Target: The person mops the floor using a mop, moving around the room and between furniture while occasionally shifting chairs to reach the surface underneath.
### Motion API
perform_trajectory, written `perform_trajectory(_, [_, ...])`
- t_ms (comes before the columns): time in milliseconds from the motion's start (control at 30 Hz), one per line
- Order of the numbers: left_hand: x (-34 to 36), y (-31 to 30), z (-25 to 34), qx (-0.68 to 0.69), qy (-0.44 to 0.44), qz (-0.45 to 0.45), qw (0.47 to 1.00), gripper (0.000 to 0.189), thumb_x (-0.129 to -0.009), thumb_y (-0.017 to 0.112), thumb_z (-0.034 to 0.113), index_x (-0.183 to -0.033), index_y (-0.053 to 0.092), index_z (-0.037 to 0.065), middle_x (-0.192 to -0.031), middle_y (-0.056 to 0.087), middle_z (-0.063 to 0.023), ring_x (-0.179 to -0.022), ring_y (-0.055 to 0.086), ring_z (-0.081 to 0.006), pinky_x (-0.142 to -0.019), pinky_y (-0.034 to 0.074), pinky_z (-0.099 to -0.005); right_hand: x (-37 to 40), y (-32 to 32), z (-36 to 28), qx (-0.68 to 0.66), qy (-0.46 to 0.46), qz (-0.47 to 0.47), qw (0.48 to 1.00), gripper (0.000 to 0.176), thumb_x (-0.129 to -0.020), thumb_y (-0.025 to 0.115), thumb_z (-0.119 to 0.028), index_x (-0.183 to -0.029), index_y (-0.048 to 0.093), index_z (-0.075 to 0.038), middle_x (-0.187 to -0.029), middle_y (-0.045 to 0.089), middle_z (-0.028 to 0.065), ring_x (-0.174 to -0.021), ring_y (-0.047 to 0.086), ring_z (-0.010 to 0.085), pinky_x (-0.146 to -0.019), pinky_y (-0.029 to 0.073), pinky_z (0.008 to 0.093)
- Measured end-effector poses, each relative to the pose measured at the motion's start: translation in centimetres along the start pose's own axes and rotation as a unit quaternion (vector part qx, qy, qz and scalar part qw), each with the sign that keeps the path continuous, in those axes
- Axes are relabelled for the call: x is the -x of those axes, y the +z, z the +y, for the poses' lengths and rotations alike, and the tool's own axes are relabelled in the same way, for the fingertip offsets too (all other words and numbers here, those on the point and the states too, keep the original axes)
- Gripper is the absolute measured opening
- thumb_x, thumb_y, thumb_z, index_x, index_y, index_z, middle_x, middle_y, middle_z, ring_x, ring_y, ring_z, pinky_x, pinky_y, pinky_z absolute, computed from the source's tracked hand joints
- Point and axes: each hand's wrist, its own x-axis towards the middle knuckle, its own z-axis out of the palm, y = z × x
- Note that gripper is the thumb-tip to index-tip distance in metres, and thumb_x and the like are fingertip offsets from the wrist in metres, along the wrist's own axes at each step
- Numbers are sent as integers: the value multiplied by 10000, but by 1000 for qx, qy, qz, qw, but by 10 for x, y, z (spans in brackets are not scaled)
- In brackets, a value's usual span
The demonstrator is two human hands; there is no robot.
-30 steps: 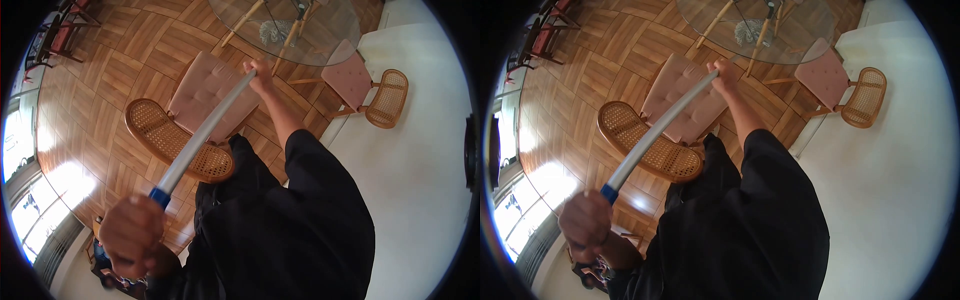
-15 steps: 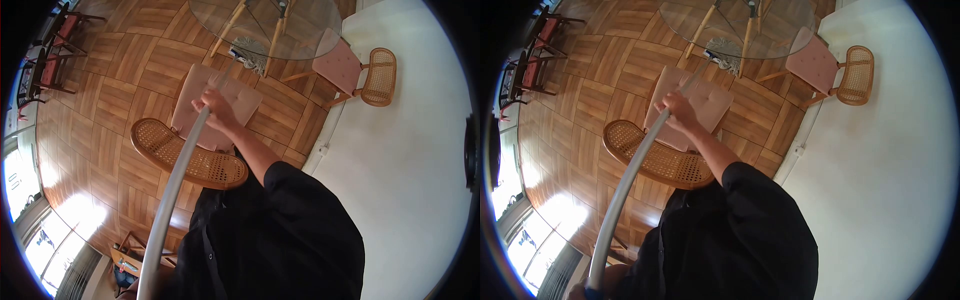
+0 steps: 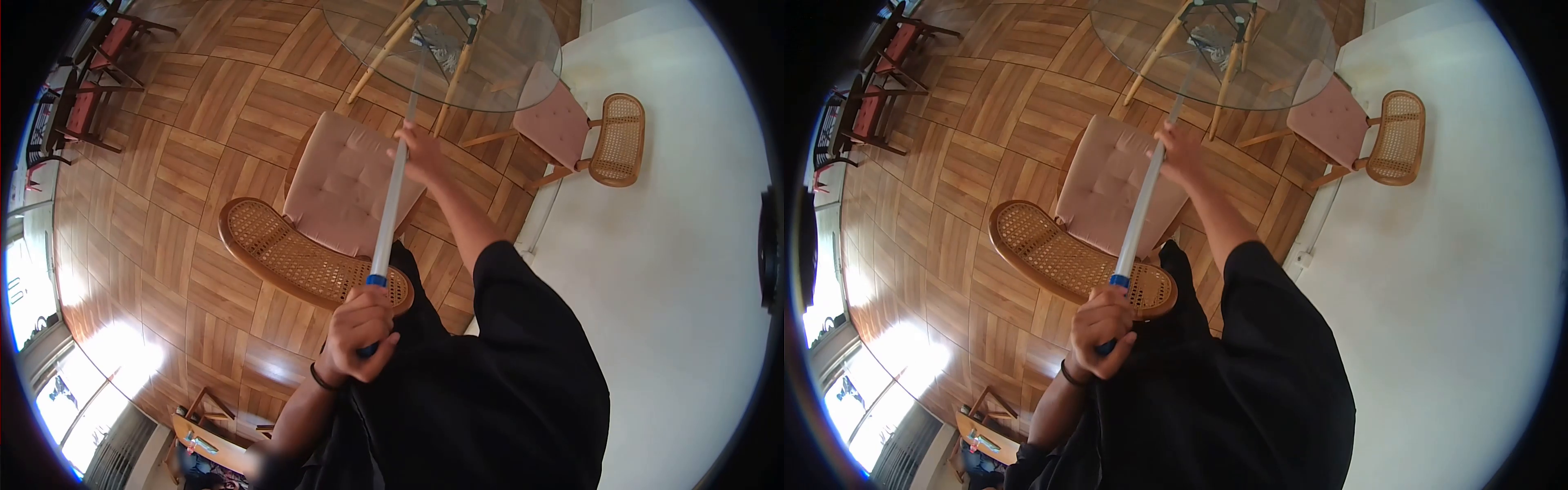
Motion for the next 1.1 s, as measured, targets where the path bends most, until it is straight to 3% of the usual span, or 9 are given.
perform_trajectory(167, [-3,-63,84,3,-7,-4,1000,164,-661,697,61,-610,541,47,-628,576,-85,-654,633,-280,-731,540,-453,19,-29,-94,-242,60,-27,968,359,-935,652,-428,-989,526,-97,-1393,530,198,-1327,490,376,-1195,272,473])
perform_trajectory(233, [5,-92,105,41,97,-26,994,202,-718,695,89,-610,528,54,-608,569,-87,-619,631,-282,-639,553,-444,33,-38,-127,-258,-2,36,966,334,-937,667,-378,-930,496,-90,-1279,579,190,-1298,510,385,-1212,221,493])
perform_trajectory(300, [3,-104,149,-15,120,-53,991,289,-861,649,227,-632,534,93,-515,551,-17,-453,585,-191,-527,518,-361,54,-57,-152,-281,-36,55,958,323,-935,682,-329,-889,473,-87,-1146,602,164,-1258,535,381,-1219,188,517])
perform_trajectory(500, [-26,-112,173,74,209,-48,974,252,-847,647,195,-646,537,92,-532,558,-25,-478,605,-211,-533,523,-375,93,-99,-206,-342,-35,33,938,268,-930,687,-210,-844,471,-76,-847,548,71,-1004,619,274,-1210,178,558])
perform_trajectory(700, [-32,-76,142,94,188,-40,977,215,-833,644,163,-660,539,91,-548,566,-33,-504,625,-230,-539,528,-390,31,-54,-139,-265,-28,114,957,168,-937,661,-150,-862,542,-58,-849,579,67,-868,643,262,-1197,245,507])
perform_trajectory(767, [-35,-56,120,48,140,-39,988,188,-774,654,114,-643,524,73,-592,572,-60,-561,628,-260,-587,540,-414,8,-38,-107,-309,-18,102,945,308,-943,665,-226,-759,503,-39,-943,597,129,-982,603,328,-1178,272,523])
perform_trajectory(900, [-30,-23,63,18,105,-27,994,133,-674,636,43,-631,510,47,-645,578,-90,-607,618,-298,-655,539,-450,-12,4,-43,-315,-4,88,945,293,-944,670,-253,-803,524,-42,-1128,611,172,-1200,547,377,-1172,299,470])
perform_trajectory(1067, [-18,-59,105,6,88,59,994,157,-725,636,73,-638,511,37,-591,556,-73,-549,592,-275,-613,532,-438,2,-27,-108,-285,34,57,956,320,-947,663,-344,-850,548,-61,-1209,610,170,-1307,501,372,-1093,402,471])
perform_trajectory(1100, [-16,-73,122,4,100,90,991,183,-753,638,89,-637,507,38,-571,550,-68,-519,582,-264,-581,532,-429,10,-38,-132,-298,54,52,952,331,-944,658,-376,-855,554,-74,-1145,614,151,-1205,577,343,-1051,441,473])
